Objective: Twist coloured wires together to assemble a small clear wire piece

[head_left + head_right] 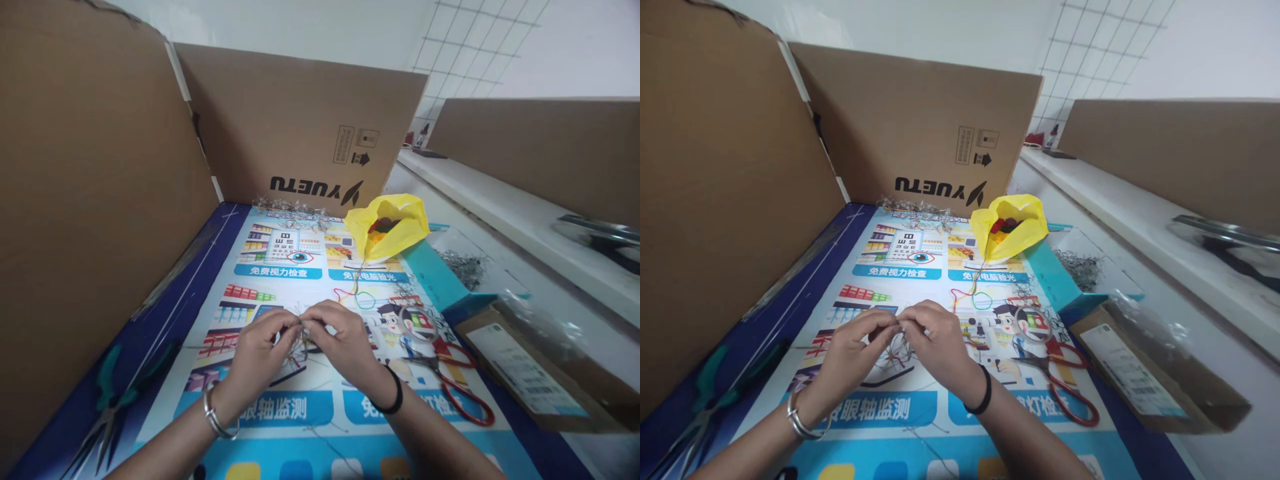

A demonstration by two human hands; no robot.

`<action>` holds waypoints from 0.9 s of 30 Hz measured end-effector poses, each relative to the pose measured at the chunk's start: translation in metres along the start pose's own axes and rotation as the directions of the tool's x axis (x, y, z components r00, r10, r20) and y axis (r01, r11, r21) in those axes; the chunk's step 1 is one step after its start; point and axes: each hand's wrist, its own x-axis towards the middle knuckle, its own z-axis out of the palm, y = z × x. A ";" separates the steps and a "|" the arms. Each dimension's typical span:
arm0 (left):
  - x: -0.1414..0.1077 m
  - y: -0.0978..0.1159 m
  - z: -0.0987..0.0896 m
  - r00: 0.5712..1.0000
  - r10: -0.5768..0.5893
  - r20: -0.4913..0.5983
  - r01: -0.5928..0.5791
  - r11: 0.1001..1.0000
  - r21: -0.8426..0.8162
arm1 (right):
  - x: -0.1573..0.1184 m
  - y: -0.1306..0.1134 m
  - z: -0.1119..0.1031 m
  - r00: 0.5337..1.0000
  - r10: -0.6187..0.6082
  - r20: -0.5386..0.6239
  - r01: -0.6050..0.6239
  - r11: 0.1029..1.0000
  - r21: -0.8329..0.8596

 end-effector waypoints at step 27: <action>0.007 -0.005 -0.003 0.919 -0.343 0.195 0.394 0.775 -0.494 | -0.002 0.011 0.001 0.968 0.245 -0.047 -0.238 0.963 0.124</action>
